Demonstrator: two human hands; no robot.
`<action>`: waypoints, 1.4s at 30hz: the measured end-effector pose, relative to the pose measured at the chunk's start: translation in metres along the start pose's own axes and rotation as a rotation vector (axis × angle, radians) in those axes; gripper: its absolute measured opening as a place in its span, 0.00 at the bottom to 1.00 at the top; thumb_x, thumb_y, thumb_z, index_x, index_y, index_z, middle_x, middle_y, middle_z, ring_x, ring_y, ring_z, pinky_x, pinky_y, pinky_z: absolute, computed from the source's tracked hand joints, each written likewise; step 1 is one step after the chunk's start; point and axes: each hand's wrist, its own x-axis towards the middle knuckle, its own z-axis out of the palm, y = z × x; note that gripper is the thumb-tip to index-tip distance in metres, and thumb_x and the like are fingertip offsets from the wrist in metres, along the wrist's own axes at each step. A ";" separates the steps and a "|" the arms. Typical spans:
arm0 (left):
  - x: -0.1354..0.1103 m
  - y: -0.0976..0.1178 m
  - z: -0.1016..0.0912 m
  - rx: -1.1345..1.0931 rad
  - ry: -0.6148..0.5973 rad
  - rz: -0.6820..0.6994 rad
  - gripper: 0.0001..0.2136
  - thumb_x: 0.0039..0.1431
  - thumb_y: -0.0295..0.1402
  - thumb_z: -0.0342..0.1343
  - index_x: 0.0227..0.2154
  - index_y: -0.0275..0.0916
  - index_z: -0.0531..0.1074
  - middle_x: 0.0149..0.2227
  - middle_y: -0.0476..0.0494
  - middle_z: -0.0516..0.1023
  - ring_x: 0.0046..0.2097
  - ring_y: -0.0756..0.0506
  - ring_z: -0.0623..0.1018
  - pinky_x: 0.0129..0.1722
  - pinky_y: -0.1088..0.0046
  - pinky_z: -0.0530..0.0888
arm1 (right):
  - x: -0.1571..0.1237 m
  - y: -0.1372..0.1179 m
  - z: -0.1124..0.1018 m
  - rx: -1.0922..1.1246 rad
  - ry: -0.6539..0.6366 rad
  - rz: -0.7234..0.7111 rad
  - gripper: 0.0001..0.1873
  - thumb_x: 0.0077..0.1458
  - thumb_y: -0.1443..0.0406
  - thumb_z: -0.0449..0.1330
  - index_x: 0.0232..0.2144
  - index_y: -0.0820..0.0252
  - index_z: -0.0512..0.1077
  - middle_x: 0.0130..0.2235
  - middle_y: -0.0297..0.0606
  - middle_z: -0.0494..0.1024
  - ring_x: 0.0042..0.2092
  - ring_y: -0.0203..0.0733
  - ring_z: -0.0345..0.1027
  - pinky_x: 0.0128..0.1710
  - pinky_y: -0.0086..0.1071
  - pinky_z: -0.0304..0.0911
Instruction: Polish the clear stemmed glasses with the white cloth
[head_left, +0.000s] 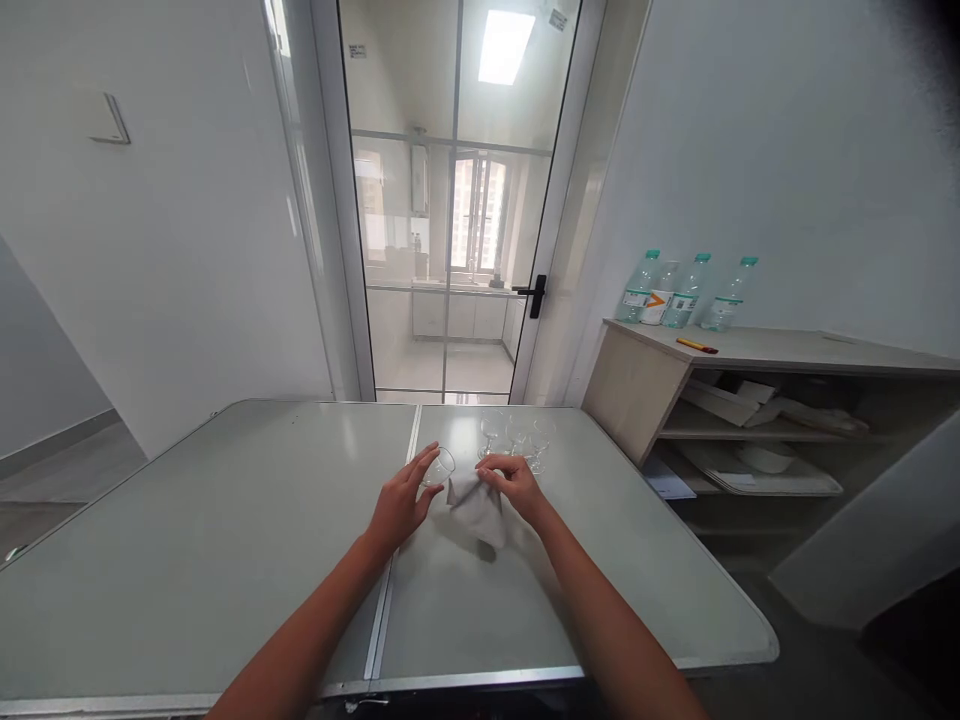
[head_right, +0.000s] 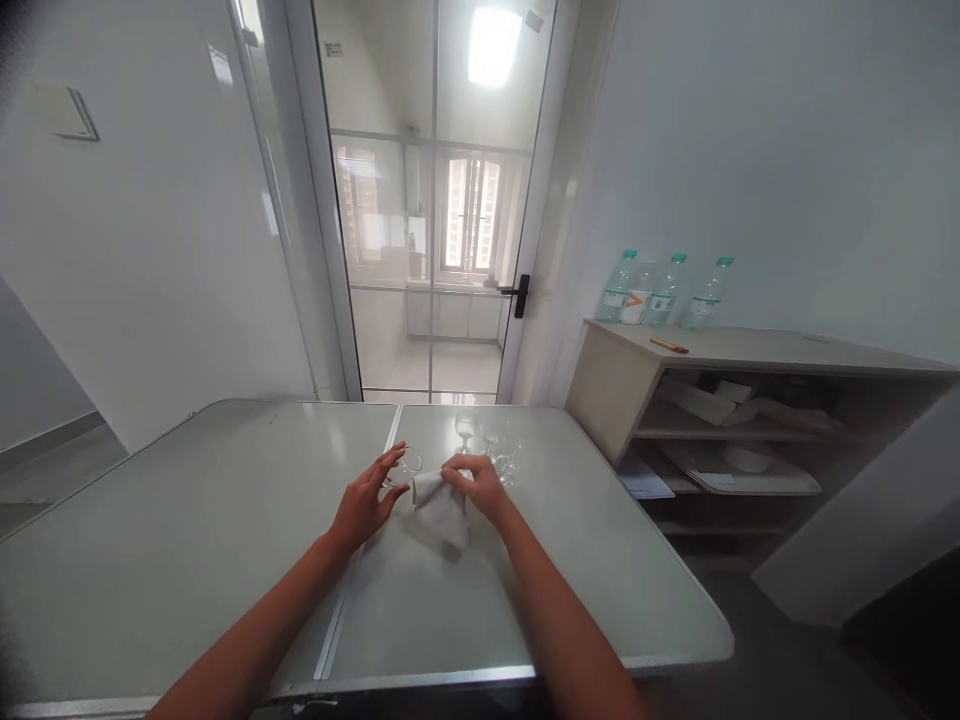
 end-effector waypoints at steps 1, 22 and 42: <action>0.000 -0.001 0.000 -0.008 -0.005 -0.029 0.26 0.68 0.37 0.53 0.67 0.51 0.57 0.67 0.41 0.66 0.55 0.42 0.79 0.47 0.67 0.79 | 0.000 0.001 -0.001 0.001 0.043 0.015 0.17 0.58 0.53 0.62 0.26 0.58 0.79 0.30 0.37 0.78 0.34 0.42 0.69 0.39 0.35 0.63; -0.002 -0.005 -0.001 -0.028 -0.011 -0.116 0.26 0.64 0.40 0.59 0.64 0.56 0.64 0.60 0.43 0.72 0.48 0.43 0.81 0.40 0.71 0.79 | 0.001 0.002 0.020 0.203 0.395 0.231 0.29 0.55 0.53 0.63 0.57 0.57 0.67 0.23 0.25 0.64 0.27 0.37 0.60 0.32 0.31 0.60; -0.005 0.010 0.000 -0.852 -0.380 -0.353 0.26 0.57 0.45 0.63 0.55 0.38 0.70 0.40 0.39 0.82 0.33 0.44 0.80 0.28 0.71 0.76 | -0.012 -0.032 0.025 -0.069 -0.461 -0.106 0.32 0.65 0.50 0.55 0.67 0.50 0.62 0.50 0.41 0.79 0.47 0.47 0.72 0.53 0.42 0.63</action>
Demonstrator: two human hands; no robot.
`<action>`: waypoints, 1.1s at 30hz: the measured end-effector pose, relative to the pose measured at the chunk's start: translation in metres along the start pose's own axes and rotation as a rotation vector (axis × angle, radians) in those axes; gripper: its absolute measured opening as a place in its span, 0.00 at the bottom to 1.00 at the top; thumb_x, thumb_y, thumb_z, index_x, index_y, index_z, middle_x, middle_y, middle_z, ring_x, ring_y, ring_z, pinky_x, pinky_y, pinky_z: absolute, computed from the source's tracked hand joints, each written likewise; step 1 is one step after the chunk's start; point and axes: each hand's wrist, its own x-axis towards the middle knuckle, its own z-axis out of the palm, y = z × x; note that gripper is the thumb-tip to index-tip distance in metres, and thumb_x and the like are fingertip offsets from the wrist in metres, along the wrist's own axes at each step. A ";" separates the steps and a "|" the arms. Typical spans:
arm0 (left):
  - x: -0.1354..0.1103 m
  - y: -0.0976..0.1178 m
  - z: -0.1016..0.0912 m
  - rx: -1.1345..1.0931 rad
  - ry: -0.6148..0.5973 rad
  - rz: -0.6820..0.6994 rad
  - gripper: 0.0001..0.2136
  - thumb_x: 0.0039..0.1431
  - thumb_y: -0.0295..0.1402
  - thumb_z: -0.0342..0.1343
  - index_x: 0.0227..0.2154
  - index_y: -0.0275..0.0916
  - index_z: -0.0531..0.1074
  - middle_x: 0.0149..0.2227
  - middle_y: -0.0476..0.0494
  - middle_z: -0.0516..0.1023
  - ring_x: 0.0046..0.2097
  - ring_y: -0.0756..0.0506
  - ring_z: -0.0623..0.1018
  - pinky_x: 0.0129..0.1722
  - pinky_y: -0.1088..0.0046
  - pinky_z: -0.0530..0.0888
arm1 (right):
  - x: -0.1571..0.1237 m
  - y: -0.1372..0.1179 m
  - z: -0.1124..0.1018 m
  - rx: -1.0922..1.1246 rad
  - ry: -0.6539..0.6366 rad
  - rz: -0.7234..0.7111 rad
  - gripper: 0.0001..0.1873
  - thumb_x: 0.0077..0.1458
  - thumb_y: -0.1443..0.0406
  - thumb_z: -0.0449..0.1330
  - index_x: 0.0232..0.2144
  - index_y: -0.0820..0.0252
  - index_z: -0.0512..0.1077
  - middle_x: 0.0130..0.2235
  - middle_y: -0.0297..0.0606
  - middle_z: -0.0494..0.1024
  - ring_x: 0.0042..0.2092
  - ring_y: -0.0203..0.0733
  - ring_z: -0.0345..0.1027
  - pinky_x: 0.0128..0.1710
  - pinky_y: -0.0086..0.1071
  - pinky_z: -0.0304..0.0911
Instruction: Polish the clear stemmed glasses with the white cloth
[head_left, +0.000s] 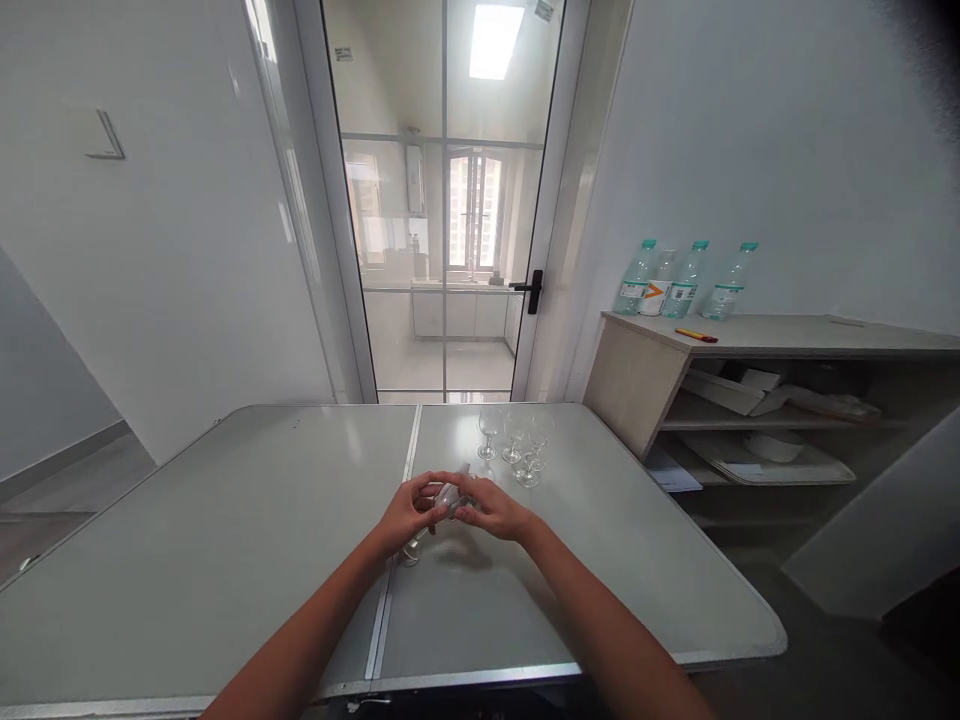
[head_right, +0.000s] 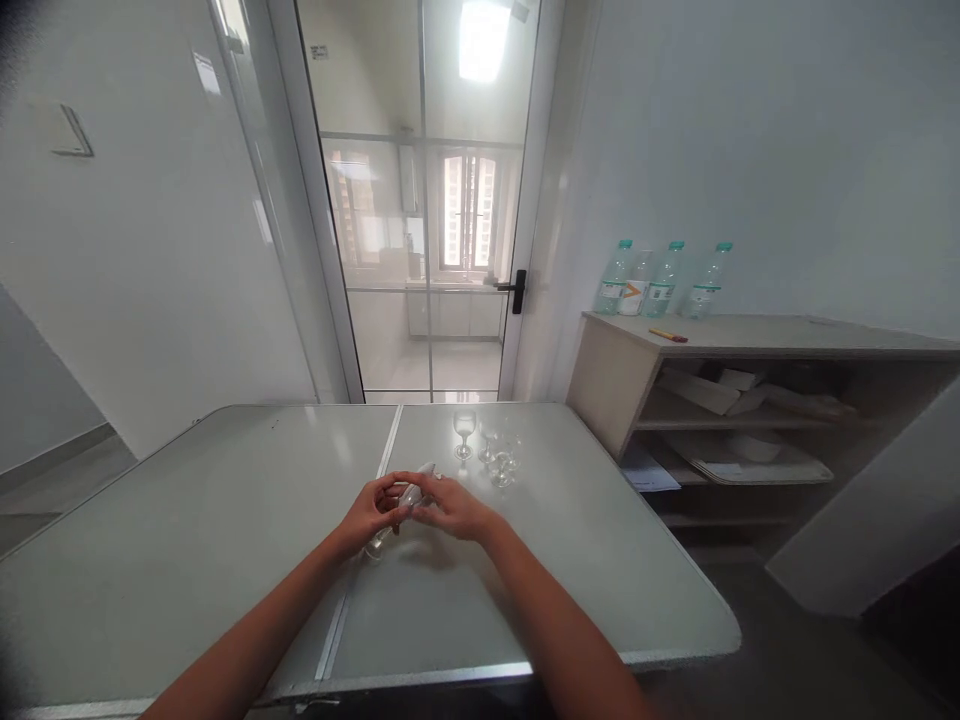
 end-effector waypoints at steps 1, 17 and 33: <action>-0.001 -0.002 0.000 0.133 0.034 0.033 0.25 0.57 0.43 0.63 0.56 0.40 0.70 0.42 0.39 0.82 0.35 0.43 0.81 0.31 0.69 0.77 | 0.000 0.002 0.001 0.067 0.028 0.053 0.31 0.64 0.48 0.55 0.66 0.50 0.64 0.49 0.40 0.79 0.46 0.46 0.72 0.51 0.40 0.65; 0.007 0.000 0.008 0.085 0.118 -0.052 0.26 0.57 0.46 0.63 0.55 0.39 0.69 0.50 0.36 0.81 0.32 0.44 0.83 0.28 0.70 0.76 | 0.003 0.010 0.008 0.346 0.298 0.121 0.33 0.61 0.51 0.59 0.64 0.56 0.64 0.29 0.30 0.72 0.30 0.38 0.64 0.35 0.31 0.60; 0.006 0.002 0.009 -0.088 0.105 -0.239 0.25 0.52 0.53 0.65 0.44 0.39 0.70 0.22 0.50 0.76 0.17 0.54 0.61 0.20 0.78 0.57 | 0.002 0.015 0.005 0.373 0.366 0.177 0.26 0.62 0.48 0.56 0.55 0.57 0.72 0.28 0.32 0.69 0.29 0.37 0.59 0.31 0.30 0.54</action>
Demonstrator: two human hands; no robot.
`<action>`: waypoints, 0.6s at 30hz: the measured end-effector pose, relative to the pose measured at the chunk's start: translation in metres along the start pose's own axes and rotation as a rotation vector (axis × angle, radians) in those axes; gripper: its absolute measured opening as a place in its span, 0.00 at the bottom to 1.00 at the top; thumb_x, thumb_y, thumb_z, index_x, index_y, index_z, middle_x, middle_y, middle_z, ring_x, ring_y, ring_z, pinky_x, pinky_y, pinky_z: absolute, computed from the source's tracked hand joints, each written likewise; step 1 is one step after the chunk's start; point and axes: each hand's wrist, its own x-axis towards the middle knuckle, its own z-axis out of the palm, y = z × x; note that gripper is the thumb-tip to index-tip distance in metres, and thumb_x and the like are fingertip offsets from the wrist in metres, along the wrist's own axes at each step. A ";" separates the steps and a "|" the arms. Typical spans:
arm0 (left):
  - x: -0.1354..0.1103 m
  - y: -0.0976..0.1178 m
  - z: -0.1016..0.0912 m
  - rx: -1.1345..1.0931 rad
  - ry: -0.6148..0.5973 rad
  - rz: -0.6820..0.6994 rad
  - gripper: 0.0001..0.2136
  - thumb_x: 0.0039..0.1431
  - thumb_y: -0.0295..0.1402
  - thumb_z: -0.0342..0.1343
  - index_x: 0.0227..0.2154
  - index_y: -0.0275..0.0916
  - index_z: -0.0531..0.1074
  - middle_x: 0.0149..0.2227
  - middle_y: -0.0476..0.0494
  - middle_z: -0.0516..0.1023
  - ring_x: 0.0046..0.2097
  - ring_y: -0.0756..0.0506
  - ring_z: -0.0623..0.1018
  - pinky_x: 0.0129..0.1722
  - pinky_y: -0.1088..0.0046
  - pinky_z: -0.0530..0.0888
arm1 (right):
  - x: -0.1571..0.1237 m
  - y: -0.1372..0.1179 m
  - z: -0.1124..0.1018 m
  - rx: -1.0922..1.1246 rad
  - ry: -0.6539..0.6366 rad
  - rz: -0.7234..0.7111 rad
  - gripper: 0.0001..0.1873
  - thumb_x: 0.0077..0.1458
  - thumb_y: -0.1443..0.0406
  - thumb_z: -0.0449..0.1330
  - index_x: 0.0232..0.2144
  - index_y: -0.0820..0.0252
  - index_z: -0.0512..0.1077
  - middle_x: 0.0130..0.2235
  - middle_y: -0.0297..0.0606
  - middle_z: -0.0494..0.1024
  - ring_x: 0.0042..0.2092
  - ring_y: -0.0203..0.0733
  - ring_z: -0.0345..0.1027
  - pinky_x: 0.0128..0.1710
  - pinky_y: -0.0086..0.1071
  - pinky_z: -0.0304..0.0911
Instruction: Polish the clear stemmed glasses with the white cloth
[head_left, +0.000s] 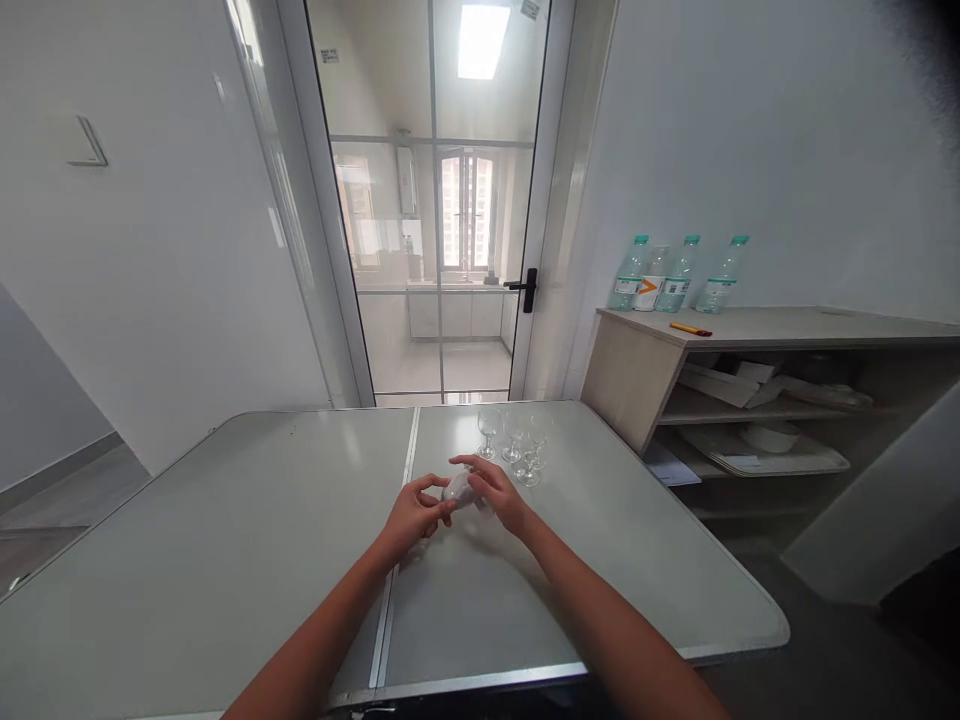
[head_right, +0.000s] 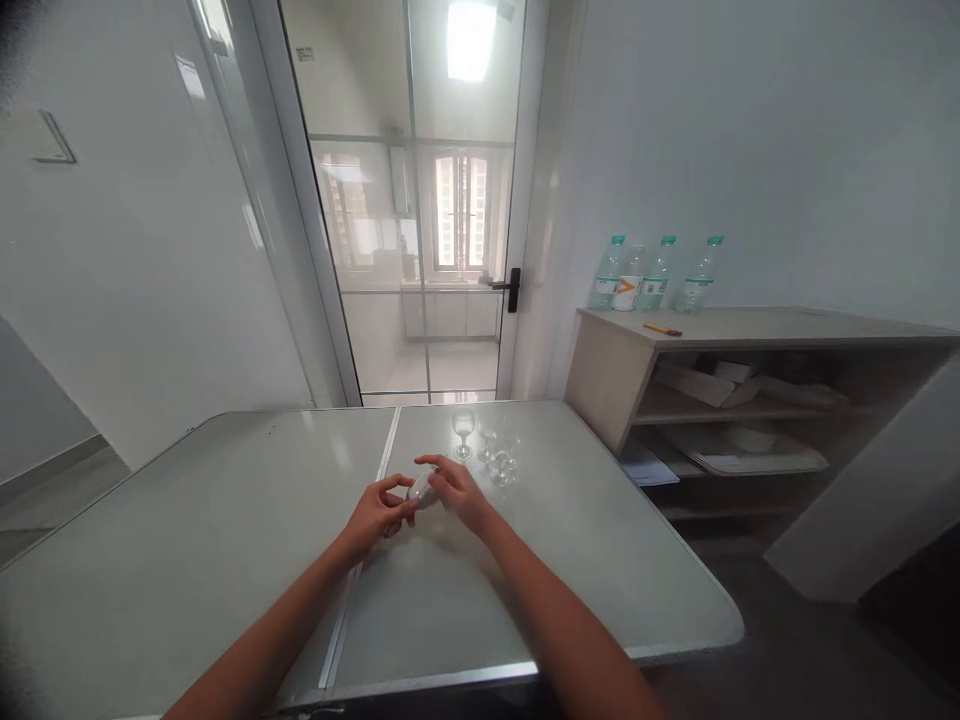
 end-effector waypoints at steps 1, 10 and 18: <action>0.000 0.002 -0.001 -0.112 -0.083 -0.060 0.25 0.54 0.54 0.63 0.42 0.38 0.70 0.22 0.50 0.75 0.17 0.56 0.58 0.19 0.79 0.54 | -0.002 -0.003 -0.002 -0.011 -0.024 -0.037 0.27 0.63 0.47 0.55 0.54 0.58 0.73 0.27 0.31 0.67 0.28 0.36 0.56 0.30 0.31 0.53; 0.000 -0.011 -0.003 0.573 0.234 0.271 0.24 0.55 0.45 0.65 0.53 0.44 0.74 0.27 0.48 0.80 0.28 0.48 0.75 0.31 0.75 0.65 | 0.006 0.002 0.006 0.010 0.108 0.042 0.27 0.64 0.44 0.51 0.50 0.55 0.77 0.39 0.38 0.73 0.36 0.39 0.63 0.38 0.32 0.59; -0.001 -0.022 0.009 0.686 0.211 0.315 0.27 0.58 0.43 0.63 0.60 0.44 0.73 0.31 0.44 0.81 0.30 0.46 0.75 0.32 0.73 0.64 | 0.010 0.017 0.007 0.122 0.269 0.241 0.32 0.61 0.40 0.51 0.47 0.58 0.77 0.31 0.34 0.69 0.32 0.39 0.61 0.34 0.31 0.59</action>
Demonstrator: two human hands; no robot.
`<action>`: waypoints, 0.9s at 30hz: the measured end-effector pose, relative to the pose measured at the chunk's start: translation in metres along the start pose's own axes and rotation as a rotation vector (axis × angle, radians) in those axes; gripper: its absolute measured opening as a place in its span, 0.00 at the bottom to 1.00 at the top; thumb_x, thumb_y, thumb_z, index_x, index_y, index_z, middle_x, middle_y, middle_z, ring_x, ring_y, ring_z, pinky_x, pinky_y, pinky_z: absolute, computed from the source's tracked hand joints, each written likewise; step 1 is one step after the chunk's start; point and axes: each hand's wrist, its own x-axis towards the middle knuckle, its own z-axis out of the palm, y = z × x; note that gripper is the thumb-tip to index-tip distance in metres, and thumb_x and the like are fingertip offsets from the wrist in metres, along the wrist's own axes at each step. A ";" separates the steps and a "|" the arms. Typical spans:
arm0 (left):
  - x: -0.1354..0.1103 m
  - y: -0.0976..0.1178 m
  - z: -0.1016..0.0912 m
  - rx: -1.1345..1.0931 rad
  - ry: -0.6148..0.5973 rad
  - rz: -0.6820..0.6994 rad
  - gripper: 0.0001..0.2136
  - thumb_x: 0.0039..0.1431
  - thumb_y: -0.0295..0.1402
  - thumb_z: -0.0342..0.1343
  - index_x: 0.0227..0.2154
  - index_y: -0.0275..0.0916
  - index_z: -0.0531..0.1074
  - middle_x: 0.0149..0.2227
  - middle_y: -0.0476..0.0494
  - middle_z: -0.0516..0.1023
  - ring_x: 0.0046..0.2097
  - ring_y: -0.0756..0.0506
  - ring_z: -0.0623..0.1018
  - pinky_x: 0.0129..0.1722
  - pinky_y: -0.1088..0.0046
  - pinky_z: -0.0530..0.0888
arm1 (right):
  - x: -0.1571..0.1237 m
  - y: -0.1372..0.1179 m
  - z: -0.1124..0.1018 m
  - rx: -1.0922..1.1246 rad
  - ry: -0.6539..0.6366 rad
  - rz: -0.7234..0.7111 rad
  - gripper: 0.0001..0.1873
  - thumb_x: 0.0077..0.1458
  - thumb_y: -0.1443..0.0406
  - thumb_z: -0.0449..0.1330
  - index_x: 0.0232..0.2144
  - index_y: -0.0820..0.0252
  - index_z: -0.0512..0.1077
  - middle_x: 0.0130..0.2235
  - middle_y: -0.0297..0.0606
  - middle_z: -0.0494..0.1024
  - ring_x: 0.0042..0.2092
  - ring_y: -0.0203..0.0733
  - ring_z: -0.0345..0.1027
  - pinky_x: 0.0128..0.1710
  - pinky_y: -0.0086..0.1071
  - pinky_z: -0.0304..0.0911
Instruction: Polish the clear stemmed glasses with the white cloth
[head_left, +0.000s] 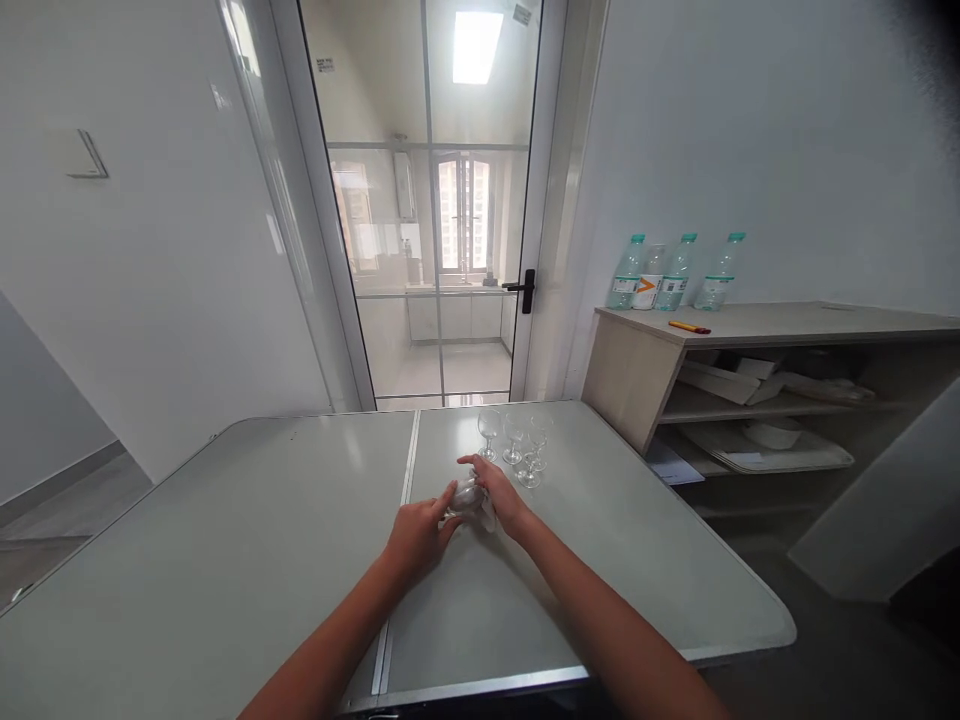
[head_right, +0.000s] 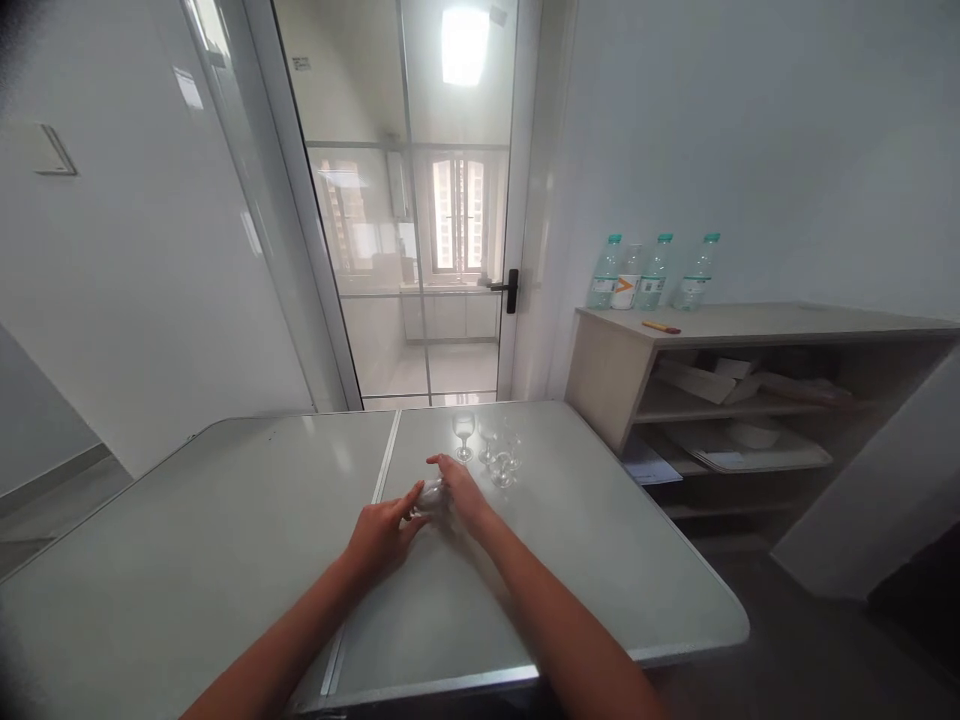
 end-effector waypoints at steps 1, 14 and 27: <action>0.001 0.003 -0.001 -0.142 -0.018 -0.087 0.28 0.57 0.46 0.64 0.58 0.41 0.74 0.28 0.46 0.80 0.27 0.48 0.73 0.30 0.74 0.63 | -0.001 -0.002 -0.001 -0.031 -0.014 -0.050 0.31 0.62 0.41 0.52 0.48 0.57 0.77 0.32 0.35 0.70 0.32 0.39 0.60 0.34 0.31 0.58; 0.003 -0.001 -0.004 -0.132 -0.019 -0.090 0.28 0.55 0.43 0.65 0.59 0.42 0.74 0.29 0.45 0.80 0.28 0.48 0.72 0.30 0.74 0.64 | -0.001 -0.002 -0.005 0.008 -0.094 -0.018 0.33 0.62 0.41 0.50 0.52 0.58 0.75 0.24 0.30 0.63 0.27 0.37 0.57 0.28 0.30 0.55; 0.008 0.005 -0.004 -0.966 -0.244 -0.442 0.29 0.52 0.51 0.66 0.49 0.31 0.78 0.23 0.50 0.72 0.18 0.58 0.56 0.18 0.79 0.53 | -0.010 -0.011 -0.006 0.026 -0.118 -0.204 0.24 0.62 0.47 0.55 0.45 0.58 0.78 0.32 0.37 0.74 0.31 0.40 0.63 0.33 0.32 0.59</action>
